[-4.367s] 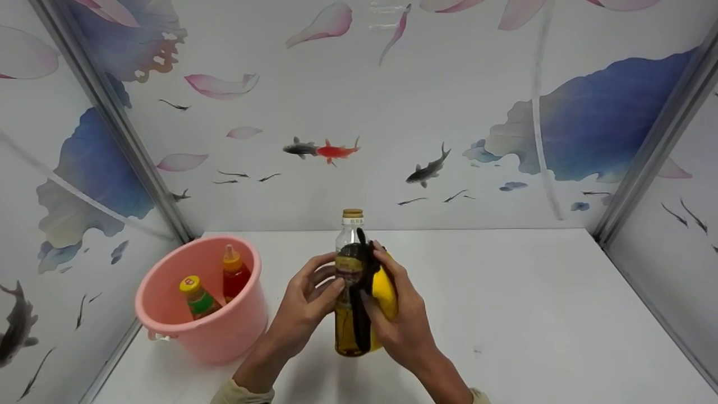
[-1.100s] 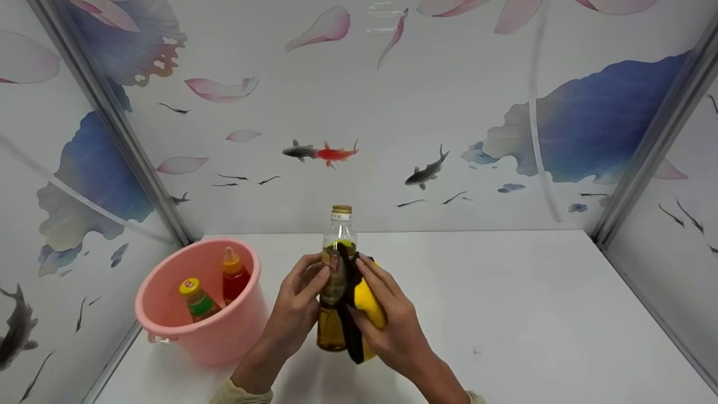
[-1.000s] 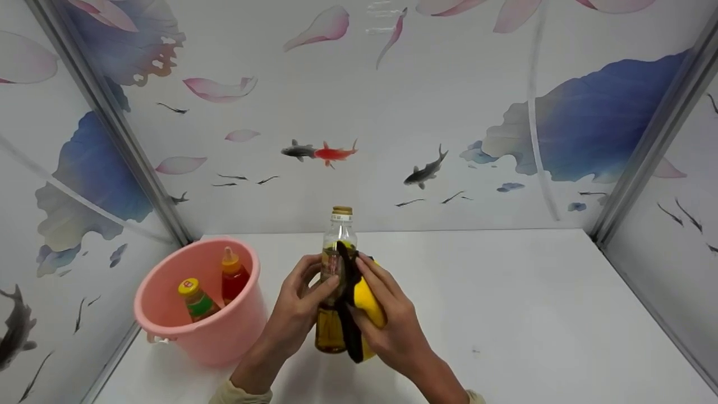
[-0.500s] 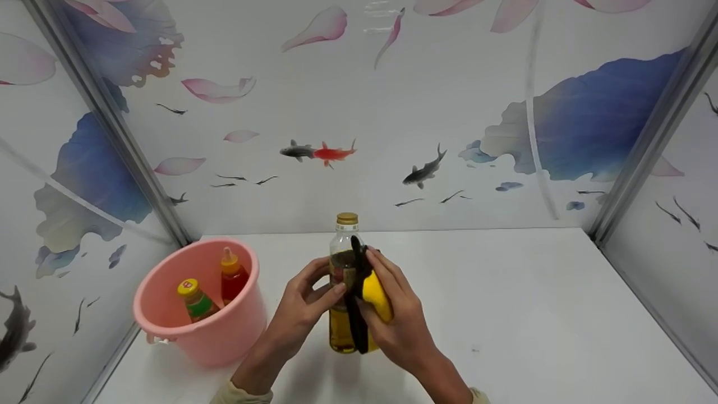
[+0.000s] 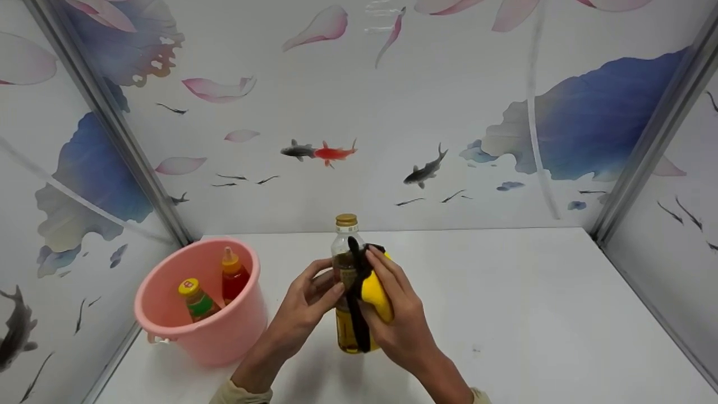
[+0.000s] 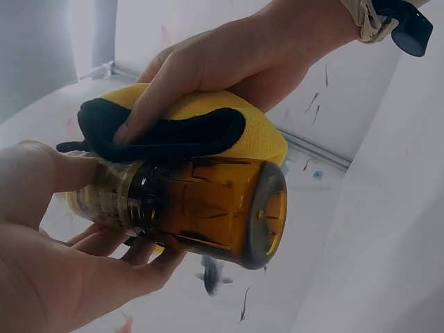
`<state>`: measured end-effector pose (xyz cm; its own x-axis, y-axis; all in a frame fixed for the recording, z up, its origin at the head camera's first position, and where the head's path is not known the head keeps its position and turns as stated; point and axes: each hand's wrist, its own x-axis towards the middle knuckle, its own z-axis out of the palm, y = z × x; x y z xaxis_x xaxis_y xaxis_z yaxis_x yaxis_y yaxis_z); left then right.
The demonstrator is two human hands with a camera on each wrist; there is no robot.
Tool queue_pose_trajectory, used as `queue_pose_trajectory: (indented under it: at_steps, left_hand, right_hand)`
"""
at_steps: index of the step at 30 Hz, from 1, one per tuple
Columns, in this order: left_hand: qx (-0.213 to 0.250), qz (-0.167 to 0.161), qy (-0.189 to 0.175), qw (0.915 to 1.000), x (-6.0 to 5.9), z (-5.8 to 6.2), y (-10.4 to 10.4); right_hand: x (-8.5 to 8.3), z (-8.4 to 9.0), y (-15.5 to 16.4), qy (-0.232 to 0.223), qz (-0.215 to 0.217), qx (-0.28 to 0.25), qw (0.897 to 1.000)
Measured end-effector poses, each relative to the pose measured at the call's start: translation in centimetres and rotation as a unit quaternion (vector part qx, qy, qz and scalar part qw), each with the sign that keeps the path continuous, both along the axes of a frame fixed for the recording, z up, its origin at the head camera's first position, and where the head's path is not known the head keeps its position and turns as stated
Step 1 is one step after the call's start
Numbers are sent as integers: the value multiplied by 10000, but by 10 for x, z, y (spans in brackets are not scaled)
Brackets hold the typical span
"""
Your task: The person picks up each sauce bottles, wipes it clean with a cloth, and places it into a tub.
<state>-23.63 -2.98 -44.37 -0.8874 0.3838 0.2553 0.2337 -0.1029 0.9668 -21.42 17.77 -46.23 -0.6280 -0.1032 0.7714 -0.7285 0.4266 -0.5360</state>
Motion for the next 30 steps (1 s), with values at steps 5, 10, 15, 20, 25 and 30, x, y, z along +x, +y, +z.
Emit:
queue_pose_trajectory:
  at_steps: [5, 10, 15, 20, 25, 30]
  left_hand:
    - [227, -217, -177, 9994, -1, -1, 1]
    - [228, -165, -234, 9993, 0, -4, 4]
    - [225, 33, -239, 9995, -1, -4, 6]
    - [375, 48, -259, 9989, 0, -2, 5]
    - [611, 119, -335, 9975, 0, 0, 2]
    - [970, 177, -387, 9944, -1, 2, -1]
  right_hand:
    - [1, 2, 1, -73, 43, 37, 10000]
    - [1, 2, 1, -104, 61, 112, 9999]
    - [1, 0, 1, -117, 38, 151, 9998]
    - [2, 2, 0, -108, 81, 154, 9998]
    - [2, 2, -2, -95, 153, 152, 9997]
    - [5, -1, -5, -279, 283, 215, 9990]
